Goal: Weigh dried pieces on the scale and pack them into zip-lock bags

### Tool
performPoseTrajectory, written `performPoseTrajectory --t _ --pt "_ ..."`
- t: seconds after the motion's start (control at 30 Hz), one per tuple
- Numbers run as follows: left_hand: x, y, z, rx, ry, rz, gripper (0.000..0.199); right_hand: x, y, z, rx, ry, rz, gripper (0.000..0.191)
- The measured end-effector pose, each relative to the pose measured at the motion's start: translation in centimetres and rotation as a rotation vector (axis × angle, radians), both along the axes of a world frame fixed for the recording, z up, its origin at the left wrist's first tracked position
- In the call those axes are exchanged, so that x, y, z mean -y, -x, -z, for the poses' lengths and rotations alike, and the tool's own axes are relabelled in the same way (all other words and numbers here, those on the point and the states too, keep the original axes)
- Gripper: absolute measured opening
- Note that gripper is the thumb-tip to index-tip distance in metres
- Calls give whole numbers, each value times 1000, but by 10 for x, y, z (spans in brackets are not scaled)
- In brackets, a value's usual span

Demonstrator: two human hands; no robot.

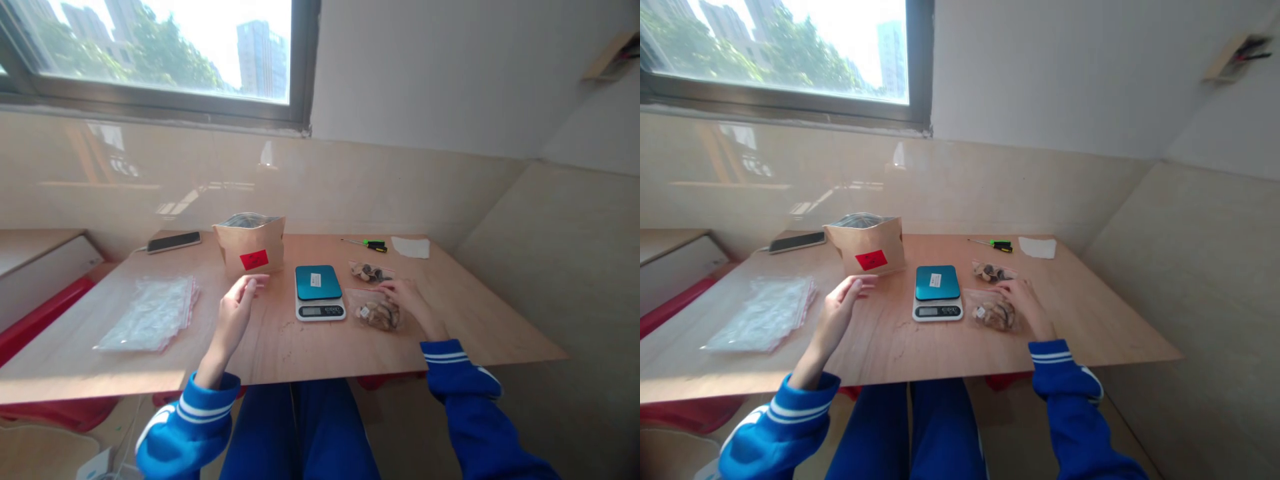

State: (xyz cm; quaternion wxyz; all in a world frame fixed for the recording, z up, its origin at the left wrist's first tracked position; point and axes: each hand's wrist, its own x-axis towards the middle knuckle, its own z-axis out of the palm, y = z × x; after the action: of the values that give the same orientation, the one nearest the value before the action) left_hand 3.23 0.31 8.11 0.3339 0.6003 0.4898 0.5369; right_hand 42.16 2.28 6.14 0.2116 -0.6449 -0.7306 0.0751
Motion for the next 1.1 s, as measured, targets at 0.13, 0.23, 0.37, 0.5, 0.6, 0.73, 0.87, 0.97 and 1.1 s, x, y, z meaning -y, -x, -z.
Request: performPoseTrajectory --t 0.13,0.23,0.37,0.5,0.6,0.73,0.87,0.97,1.1 --pt "-28 10 -21 -211 -246 -240 35 26 29 37 276 -196 252 42" --pt "-55 17 -39 -438 -410 -384 42 46 48 68 318 -52 212 52" --pt "-94 24 -54 -656 -445 -380 46 31 50 83 371 141 196 57" --pt "-108 30 -53 -743 -444 -271 35 -5 46 61 356 234 259 58" --pt "-89 32 -42 -798 -495 -244 21 -11 64 29 276 121 231 59" --pt "-45 27 -18 -865 -611 -208 18 7 123 -28 -161 -175 -284 39" --pt "-12 22 8 -882 -671 -199 22 11 188 -70 -411 -202 -716 37" --pt "2 21 22 -863 -676 -200 27 -3 221 -77 -253 -124 -799 41" --pt "12 23 38 -812 -646 -230 28 -19 244 -71 127 -98 -849 34"
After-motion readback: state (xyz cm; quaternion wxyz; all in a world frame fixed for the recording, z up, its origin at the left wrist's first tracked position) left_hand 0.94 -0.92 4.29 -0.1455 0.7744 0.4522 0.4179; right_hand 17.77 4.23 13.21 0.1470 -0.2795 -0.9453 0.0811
